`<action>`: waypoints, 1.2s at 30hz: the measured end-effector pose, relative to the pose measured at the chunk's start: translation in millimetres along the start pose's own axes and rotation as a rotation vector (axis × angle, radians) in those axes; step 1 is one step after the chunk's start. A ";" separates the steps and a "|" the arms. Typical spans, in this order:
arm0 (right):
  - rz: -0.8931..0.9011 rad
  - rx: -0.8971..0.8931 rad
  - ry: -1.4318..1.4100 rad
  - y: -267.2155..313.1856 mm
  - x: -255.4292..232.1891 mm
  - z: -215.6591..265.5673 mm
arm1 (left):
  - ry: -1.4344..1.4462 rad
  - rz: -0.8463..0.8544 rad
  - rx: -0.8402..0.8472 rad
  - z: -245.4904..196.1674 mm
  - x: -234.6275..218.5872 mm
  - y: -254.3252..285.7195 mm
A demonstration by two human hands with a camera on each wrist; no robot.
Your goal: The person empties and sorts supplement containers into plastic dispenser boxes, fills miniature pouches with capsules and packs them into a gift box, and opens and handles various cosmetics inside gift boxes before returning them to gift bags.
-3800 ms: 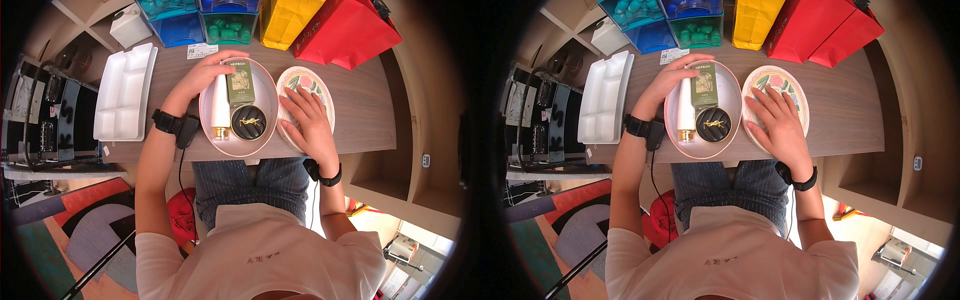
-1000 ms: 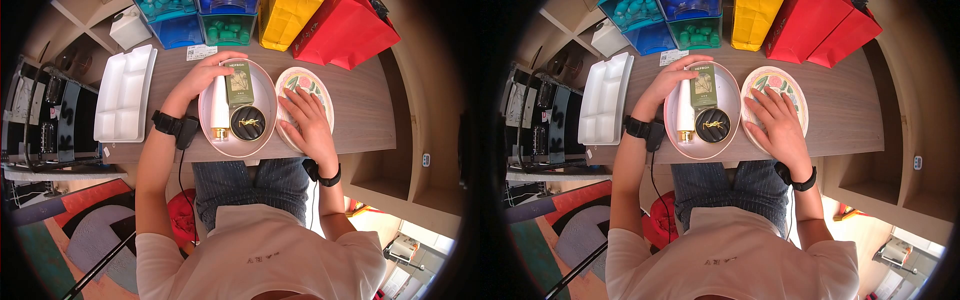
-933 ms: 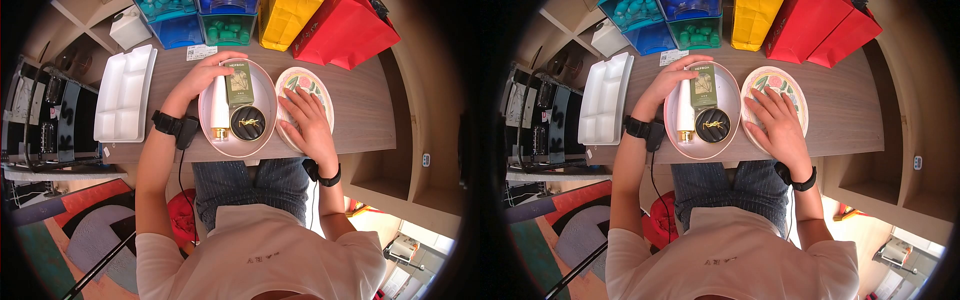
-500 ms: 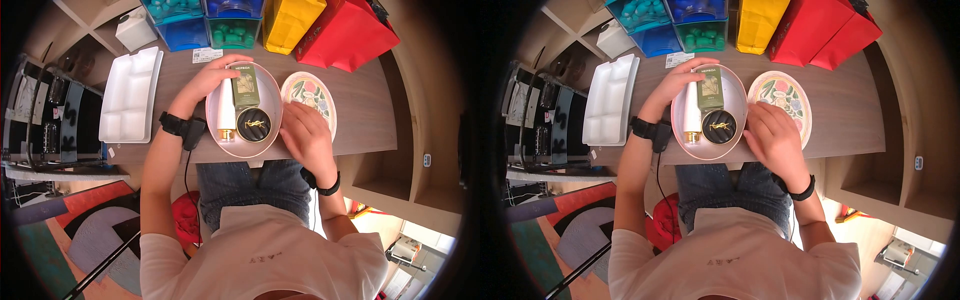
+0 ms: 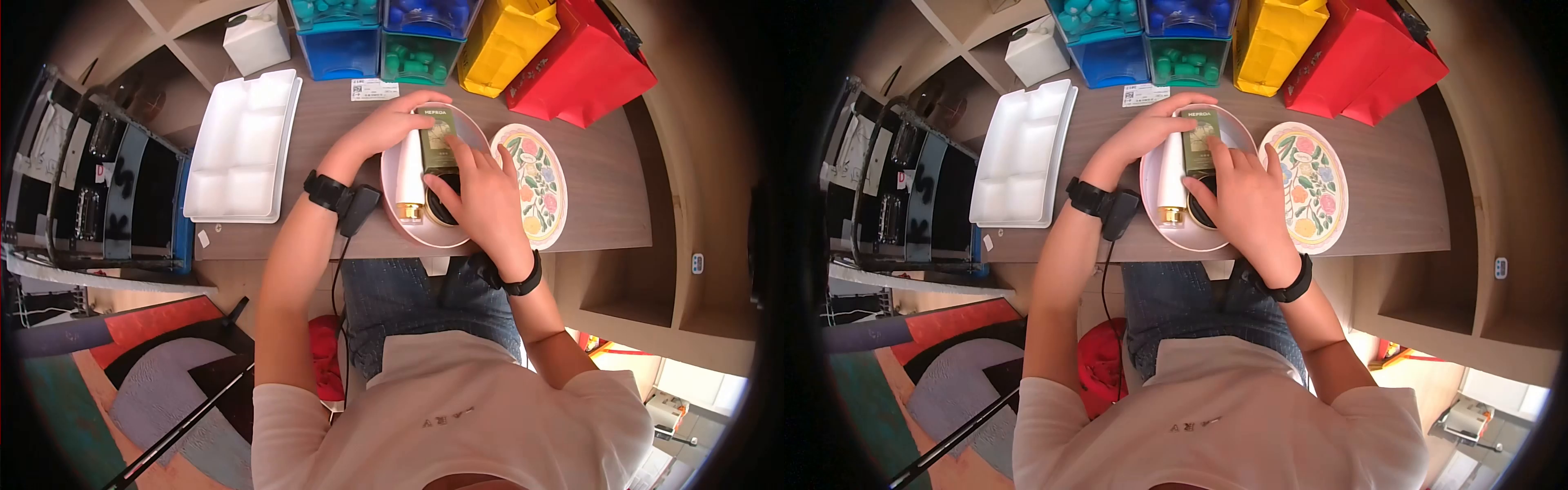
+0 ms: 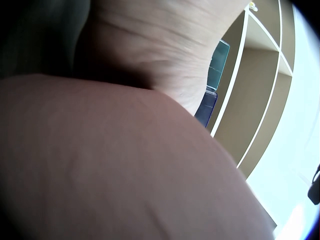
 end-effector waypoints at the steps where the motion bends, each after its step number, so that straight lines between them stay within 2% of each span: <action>1: 0.071 0.055 -0.008 -0.3 3.4 1.6 | 0.002 -0.001 0.002 -0.6 -0.5 0.6; 2: 0.031 0.055 -0.003 -1.3 7.5 2.0 | -0.026 0.011 0.017 -1.3 -0.9 1.1; 7: 0.069 0.105 -0.028 -10.9 15.8 3.0 | -0.056 0.029 0.075 5.7 -4.9 -1.2; 10: 0.063 0.113 -0.057 -11.0 17.6 -0.2 | -0.025 0.011 0.052 11.7 -5.7 -4.4; 12: 0.036 0.108 -0.050 -12.7 14.4 -0.4 | 0.136 -0.028 0.088 12.7 -6.2 -5.8; 14: 0.072 0.252 -0.109 -12.7 5.3 -0.1 | 0.101 -0.065 0.083 10.8 -6.4 -6.0; 15: 0.071 0.249 -0.110 -11.9 1.1 0.0 | 0.068 -0.098 0.071 10.8 -6.8 -5.5; 17: -0.023 0.357 -0.316 -8.6 -7.4 -3.6 | 0.087 -0.109 0.066 10.0 -8.6 -6.5; 19: -0.060 0.355 -0.355 -6.2 -14.0 -13.0 | 0.106 -0.115 0.063 1.0 -6.0 -5.3; 21: -0.222 0.202 -0.333 -5.6 -25.3 -20.7 | 0.136 -0.116 0.144 -14.1 -3.8 1.8; 23: -0.188 0.200 -0.308 -4.8 -44.3 -22.1 | 0.159 -0.055 0.185 -30.7 -2.1 11.7; 25: -0.205 0.075 -0.278 -7.3 -54.0 -25.2 | 0.035 0.071 0.368 -41.9 4.3 17.3; 26: -0.241 -0.038 -0.213 -10.9 -54.2 -28.6 | 0.096 0.126 0.311 -41.3 5.2 14.5; 27: -0.244 -0.034 -0.208 -15.1 -57.2 -30.6 | 0.097 0.133 0.314 -42.1 9.6 15.3; 29: -0.127 -0.155 -0.140 -25.9 -65.4 -28.9 | 0.361 0.122 0.291 -43.0 19.1 20.9; 30: -0.162 -0.234 -0.096 -32.0 -66.6 -28.8 | 0.323 0.069 0.242 -44.2 15.8 21.7; 31: -0.167 -0.238 -0.097 -36.9 -66.6 -32.8 | 0.319 0.067 0.246 -45.4 15.9 19.6; 33: -0.054 -0.300 -0.130 -46.4 -64.9 -37.3 | 0.284 -0.037 0.344 -47.7 12.5 19.7; 34: 0.059 -0.309 -0.164 -54.0 -74.4 -41.9 | 0.337 -0.029 0.332 -47.1 12.9 19.9; 36: 0.069 -0.368 -0.227 -70.8 -75.9 -59.7 | 0.360 -0.068 0.344 -41.1 14.7 15.5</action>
Point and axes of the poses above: each hand's wrist, its own y-axis away from the middle knuckle, its own x-axis out of the palm, z = x × y, the point moved 1 cm from there along -y, towards the middle knuckle, and after that the axes turned 11 degrees about y, right-handed, at the moved point
